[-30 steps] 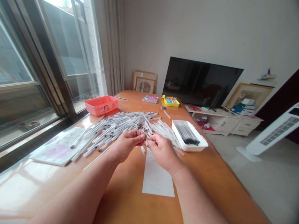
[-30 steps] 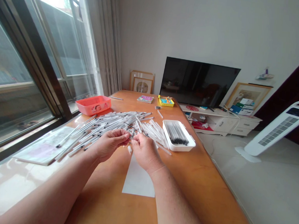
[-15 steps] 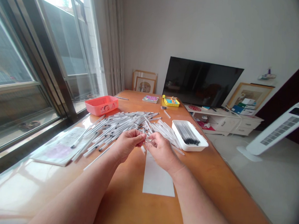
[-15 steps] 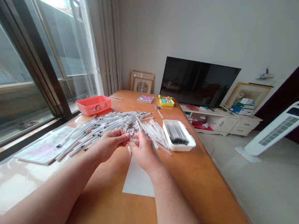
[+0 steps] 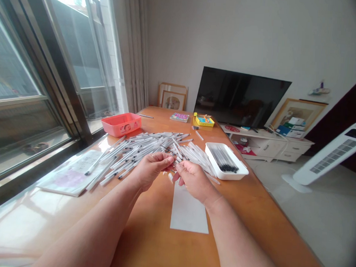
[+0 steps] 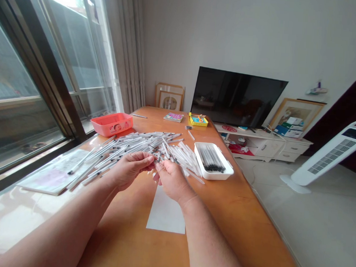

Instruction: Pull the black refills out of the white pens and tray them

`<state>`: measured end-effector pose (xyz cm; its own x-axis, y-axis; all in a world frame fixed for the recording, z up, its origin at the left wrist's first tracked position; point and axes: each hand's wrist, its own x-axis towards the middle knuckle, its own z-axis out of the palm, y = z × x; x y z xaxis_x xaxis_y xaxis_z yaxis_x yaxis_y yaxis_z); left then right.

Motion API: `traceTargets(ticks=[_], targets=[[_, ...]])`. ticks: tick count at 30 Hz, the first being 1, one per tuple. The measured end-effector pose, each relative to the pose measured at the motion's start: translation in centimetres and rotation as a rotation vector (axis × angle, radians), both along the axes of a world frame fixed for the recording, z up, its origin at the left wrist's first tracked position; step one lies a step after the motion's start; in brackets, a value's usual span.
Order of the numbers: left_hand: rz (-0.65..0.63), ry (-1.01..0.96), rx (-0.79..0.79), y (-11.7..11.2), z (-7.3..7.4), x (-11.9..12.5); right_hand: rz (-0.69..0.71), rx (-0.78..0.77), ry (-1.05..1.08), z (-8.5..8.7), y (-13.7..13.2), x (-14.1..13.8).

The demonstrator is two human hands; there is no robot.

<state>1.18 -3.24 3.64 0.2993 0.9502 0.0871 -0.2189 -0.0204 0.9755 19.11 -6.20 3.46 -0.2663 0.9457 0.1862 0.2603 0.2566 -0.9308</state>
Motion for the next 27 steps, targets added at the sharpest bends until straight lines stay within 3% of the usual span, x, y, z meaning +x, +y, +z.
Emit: traceTargets(ticks=[5, 9, 15, 22, 27], targets=[[0.044, 0.011, -0.050, -0.2, 0.0, 0.2, -0.026, 0.025, -0.006, -0.2, 0.1, 0.0], [0.053, 0.042, -0.004, -0.2, 0.1, 0.3, -0.018, 0.004, -0.001, -0.5, 0.3, -0.2], [0.047, 0.024, 0.011, 0.0, -0.2, 0.3, -0.121, 0.041, 0.000, -1.0, 0.6, -0.3], [-0.027, 0.002, 0.046, 0.1, -0.1, -0.4, 0.015, -0.179, 0.117, 0.5, -0.3, -0.2], [-0.113, -0.014, 0.098, -0.3, 0.4, -0.7, 0.146, -0.272, 0.256, 0.5, -0.3, 0.2]])
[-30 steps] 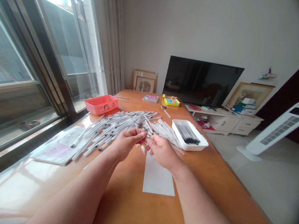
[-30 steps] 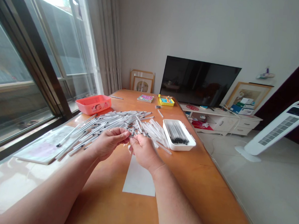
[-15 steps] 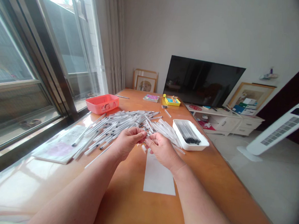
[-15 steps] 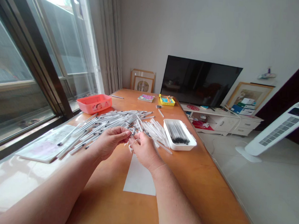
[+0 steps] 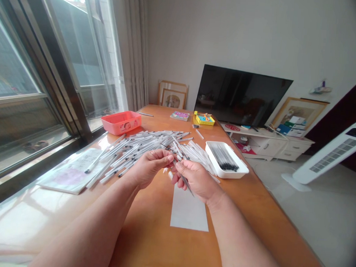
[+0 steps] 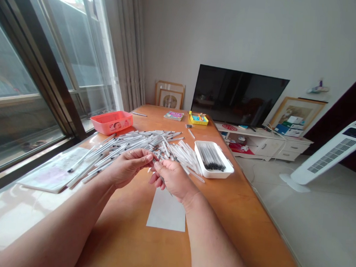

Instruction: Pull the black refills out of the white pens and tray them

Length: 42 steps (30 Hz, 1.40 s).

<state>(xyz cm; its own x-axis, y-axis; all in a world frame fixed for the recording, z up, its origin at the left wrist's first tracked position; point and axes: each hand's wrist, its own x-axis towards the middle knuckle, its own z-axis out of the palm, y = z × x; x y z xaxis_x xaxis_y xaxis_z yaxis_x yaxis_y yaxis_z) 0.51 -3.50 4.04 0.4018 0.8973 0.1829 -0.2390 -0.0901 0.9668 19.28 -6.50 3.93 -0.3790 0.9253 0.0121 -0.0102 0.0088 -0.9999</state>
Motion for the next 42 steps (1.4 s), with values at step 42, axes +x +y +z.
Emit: traceTargets(ticks=[42], targets=[[0.495, 0.949, 0.506, 3.9, -4.8, -1.0, -0.627, -0.122, 0.310, -0.5, 2.6, 2.1]])
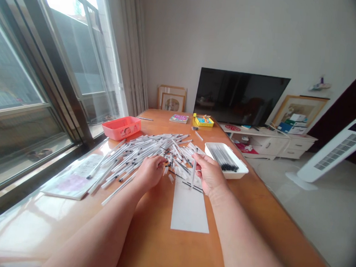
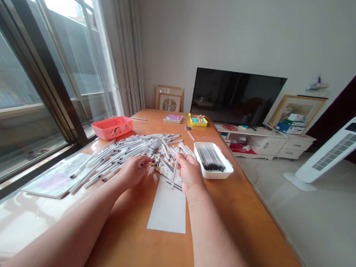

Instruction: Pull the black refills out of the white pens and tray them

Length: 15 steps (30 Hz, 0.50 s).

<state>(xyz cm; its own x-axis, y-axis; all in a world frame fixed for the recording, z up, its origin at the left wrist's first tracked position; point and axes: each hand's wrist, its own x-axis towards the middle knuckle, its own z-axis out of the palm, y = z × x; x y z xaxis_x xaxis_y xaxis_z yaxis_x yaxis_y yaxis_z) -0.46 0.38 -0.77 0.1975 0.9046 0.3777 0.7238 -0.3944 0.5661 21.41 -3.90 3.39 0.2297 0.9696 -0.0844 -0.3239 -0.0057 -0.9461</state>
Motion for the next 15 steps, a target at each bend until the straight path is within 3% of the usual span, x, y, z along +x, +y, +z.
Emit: traceTargets(ticks=[7, 15], targets=[[-0.005, 0.311, -0.017, -1.4, 0.6, 1.0, -0.037, -0.004, 0.013, -0.2, 0.2, 0.2], [0.013, 0.340, -0.025, -1.7, 0.9, 1.2, -0.046, -0.002, 0.002, -0.1, 0.2, 0.2]])
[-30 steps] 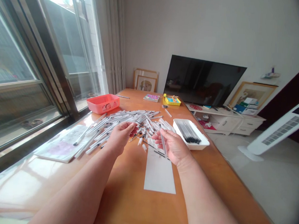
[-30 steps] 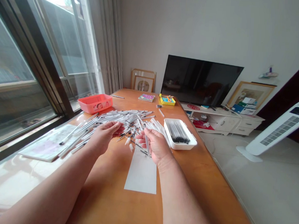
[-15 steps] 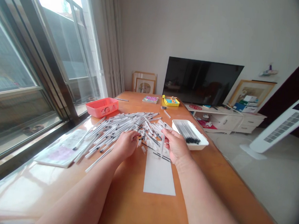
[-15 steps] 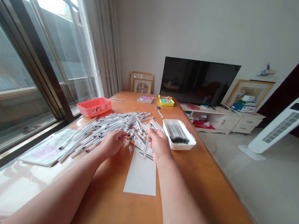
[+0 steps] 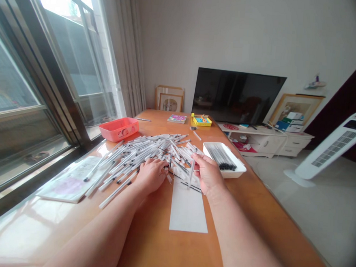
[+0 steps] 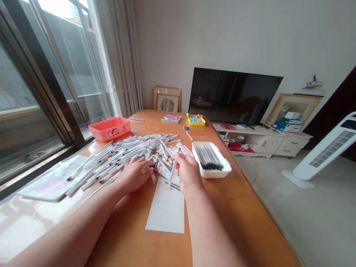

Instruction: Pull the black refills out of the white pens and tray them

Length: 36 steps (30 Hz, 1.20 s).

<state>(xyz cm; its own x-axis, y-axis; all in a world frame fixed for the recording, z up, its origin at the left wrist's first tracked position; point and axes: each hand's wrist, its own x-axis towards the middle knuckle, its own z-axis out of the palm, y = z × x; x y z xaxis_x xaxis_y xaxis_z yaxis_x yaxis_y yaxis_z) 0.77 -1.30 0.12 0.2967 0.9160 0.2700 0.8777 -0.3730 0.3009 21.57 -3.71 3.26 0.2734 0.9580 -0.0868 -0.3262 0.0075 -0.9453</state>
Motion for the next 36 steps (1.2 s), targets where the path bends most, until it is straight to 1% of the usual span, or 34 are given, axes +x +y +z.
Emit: traceTargets(ticks=[6, 11, 13, 15, 19, 20, 22, 24, 27, 31, 36], targets=[[-0.032, -0.016, 0.015, 0.0, 0.2, 0.0, 0.004, 0.008, -0.003, -0.2, 0.1, 0.1], [-0.024, -0.096, 0.024, 0.1, 0.6, 0.1, 0.009, 0.019, 0.004, -0.3, 0.2, 0.1], [-0.033, -0.215, -0.001, 0.2, 0.7, 0.3, 0.014, 0.027, 0.023, -0.3, 0.2, 0.1], [-0.042, -0.455, -0.074, 0.2, 0.8, 0.4, 0.010, 0.038, 0.051, -0.2, 0.1, 0.0], [-0.088, -1.094, -0.366, -0.2, 1.3, 0.6, -0.017, 0.058, 0.086, 0.0, 0.1, -0.1], [-0.104, -1.213, -0.444, -0.4, 1.5, 0.6, -0.023, 0.064, 0.087, 0.0, 0.1, -0.1], [-0.126, -1.380, -0.566, -0.5, 1.9, 0.5, -0.034, 0.081, 0.077, 0.0, 0.0, -0.2], [-0.128, -1.487, -0.641, -0.6, 2.0, 0.4, -0.037, 0.104, 0.064, 0.1, -0.1, -0.4], [-0.099, -1.571, -0.707, -0.5, 2.0, 0.3, -0.049, 0.141, 0.059, 0.4, -0.4, -0.8], [-0.051, -1.612, -0.740, -0.6, 2.0, 0.4, -0.076, 0.195, 0.040, 0.7, -0.6, -1.3], [-0.007, -1.650, -0.764, -0.7, 2.3, 0.5, -0.079, 0.226, 0.006, 0.7, -0.7, -1.4]])
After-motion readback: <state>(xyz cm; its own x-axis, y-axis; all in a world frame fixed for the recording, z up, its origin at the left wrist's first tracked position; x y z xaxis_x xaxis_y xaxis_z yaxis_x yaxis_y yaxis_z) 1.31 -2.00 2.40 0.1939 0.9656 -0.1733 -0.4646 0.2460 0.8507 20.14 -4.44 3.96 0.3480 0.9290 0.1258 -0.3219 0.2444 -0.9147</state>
